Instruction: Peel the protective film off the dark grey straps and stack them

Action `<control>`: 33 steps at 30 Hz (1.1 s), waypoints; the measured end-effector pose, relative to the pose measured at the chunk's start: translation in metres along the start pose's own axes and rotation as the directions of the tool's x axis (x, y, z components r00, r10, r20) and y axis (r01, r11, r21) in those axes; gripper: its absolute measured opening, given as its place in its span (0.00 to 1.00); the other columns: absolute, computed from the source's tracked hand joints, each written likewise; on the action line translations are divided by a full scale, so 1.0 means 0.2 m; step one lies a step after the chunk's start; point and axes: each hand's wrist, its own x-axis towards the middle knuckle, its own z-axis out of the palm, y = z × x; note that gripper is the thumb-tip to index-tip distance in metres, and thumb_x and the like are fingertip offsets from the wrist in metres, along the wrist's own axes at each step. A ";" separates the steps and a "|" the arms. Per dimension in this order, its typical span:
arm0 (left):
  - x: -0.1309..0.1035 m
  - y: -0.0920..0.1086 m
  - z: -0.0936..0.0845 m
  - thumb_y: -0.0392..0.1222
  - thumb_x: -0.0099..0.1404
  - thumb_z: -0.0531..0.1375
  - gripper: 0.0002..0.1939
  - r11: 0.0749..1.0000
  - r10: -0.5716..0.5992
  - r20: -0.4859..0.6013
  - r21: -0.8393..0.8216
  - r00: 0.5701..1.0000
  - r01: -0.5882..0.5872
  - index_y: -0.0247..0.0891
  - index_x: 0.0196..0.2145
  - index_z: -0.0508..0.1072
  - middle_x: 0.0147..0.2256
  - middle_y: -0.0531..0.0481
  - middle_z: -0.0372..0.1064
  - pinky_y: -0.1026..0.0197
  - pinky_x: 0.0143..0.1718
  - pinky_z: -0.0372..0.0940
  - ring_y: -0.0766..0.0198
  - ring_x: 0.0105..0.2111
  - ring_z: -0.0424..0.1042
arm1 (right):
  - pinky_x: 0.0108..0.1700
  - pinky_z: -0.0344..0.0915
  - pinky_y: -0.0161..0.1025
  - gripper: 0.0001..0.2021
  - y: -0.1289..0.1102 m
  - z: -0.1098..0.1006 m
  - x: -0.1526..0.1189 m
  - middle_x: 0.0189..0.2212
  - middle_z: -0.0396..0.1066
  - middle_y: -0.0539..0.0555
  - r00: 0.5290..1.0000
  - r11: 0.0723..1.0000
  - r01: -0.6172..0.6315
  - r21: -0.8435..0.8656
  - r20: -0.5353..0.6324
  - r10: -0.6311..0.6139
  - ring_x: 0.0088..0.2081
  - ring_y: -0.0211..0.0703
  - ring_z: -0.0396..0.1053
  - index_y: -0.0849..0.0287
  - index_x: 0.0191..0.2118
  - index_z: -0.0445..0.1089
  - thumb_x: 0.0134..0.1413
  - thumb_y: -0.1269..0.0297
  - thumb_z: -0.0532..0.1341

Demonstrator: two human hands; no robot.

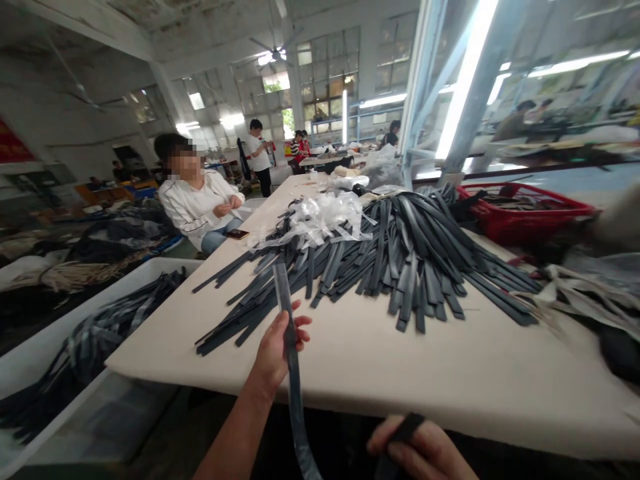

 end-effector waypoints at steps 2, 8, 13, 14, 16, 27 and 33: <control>-0.10 -0.10 0.02 0.50 0.64 0.63 0.23 0.994 -0.092 0.124 0.073 0.988 0.083 0.34 0.52 0.70 0.32 0.44 0.77 0.71 0.19 0.58 0.68 0.22 0.72 | 0.52 0.68 0.49 0.18 -0.09 -0.03 0.11 0.47 0.77 0.59 0.998 0.992 0.038 0.118 -0.056 -0.031 0.47 0.54 0.74 0.55 0.37 0.79 0.61 0.46 0.60; -0.29 -0.24 0.05 0.55 0.67 0.58 0.23 0.917 -0.328 0.348 0.342 0.878 0.207 0.33 0.50 0.71 0.33 0.43 0.76 0.69 0.20 0.57 0.67 0.22 0.73 | 0.65 0.52 0.54 0.15 -0.19 -0.11 0.43 0.61 0.66 0.55 0.968 0.905 0.218 0.366 -0.199 -0.153 0.61 0.55 0.63 0.53 0.41 0.79 0.60 0.49 0.63; -0.32 -0.25 0.07 0.56 0.69 0.55 0.24 0.851 -0.388 0.385 0.498 0.837 0.166 0.34 0.52 0.71 0.35 0.43 0.76 0.66 0.23 0.59 0.65 0.25 0.74 | 0.62 0.58 0.53 0.13 -0.24 -0.11 0.50 0.49 0.77 0.55 0.950 0.889 0.281 0.362 -0.236 -0.204 0.56 0.53 0.70 0.54 0.41 0.80 0.59 0.51 0.64; -0.32 -0.25 0.06 0.56 0.69 0.55 0.24 0.845 -0.387 0.382 0.511 0.839 0.157 0.34 0.52 0.71 0.36 0.42 0.77 0.65 0.25 0.60 0.64 0.27 0.74 | 0.61 0.59 0.53 0.13 -0.25 -0.12 0.50 0.48 0.78 0.55 0.945 0.888 0.293 0.355 -0.250 -0.212 0.55 0.52 0.70 0.54 0.41 0.81 0.59 0.52 0.64; -0.33 -0.26 0.05 0.55 0.69 0.54 0.23 0.830 -0.392 0.387 0.539 0.834 0.140 0.34 0.50 0.72 0.39 0.41 0.77 0.63 0.31 0.63 0.62 0.31 0.75 | 0.62 0.58 0.51 0.12 -0.27 -0.14 0.49 0.46 0.79 0.54 0.925 0.878 0.334 0.342 -0.300 -0.235 0.54 0.51 0.71 0.53 0.40 0.81 0.59 0.53 0.64; -0.24 -0.21 0.12 0.58 0.63 0.61 0.26 0.825 -0.167 0.493 0.544 0.854 -0.153 0.39 0.52 0.72 0.48 0.43 0.74 0.52 0.53 0.62 0.51 0.49 0.70 | 0.61 0.61 0.49 0.12 -0.29 -0.02 0.46 0.49 0.77 0.53 0.952 0.881 0.252 0.400 -0.265 -0.152 0.55 0.50 0.70 0.52 0.41 0.80 0.60 0.53 0.63; -0.24 -0.23 0.24 0.58 0.65 0.59 0.20 0.803 -0.220 0.351 0.594 0.910 -0.035 0.35 0.35 0.75 0.29 0.49 0.74 0.63 0.29 0.59 0.65 0.26 0.67 | 0.56 0.65 0.48 0.17 -0.30 0.02 0.44 0.50 0.77 0.55 0.977 0.917 0.165 0.363 -0.187 -0.102 0.54 0.54 0.71 0.54 0.41 0.81 0.57 0.48 0.64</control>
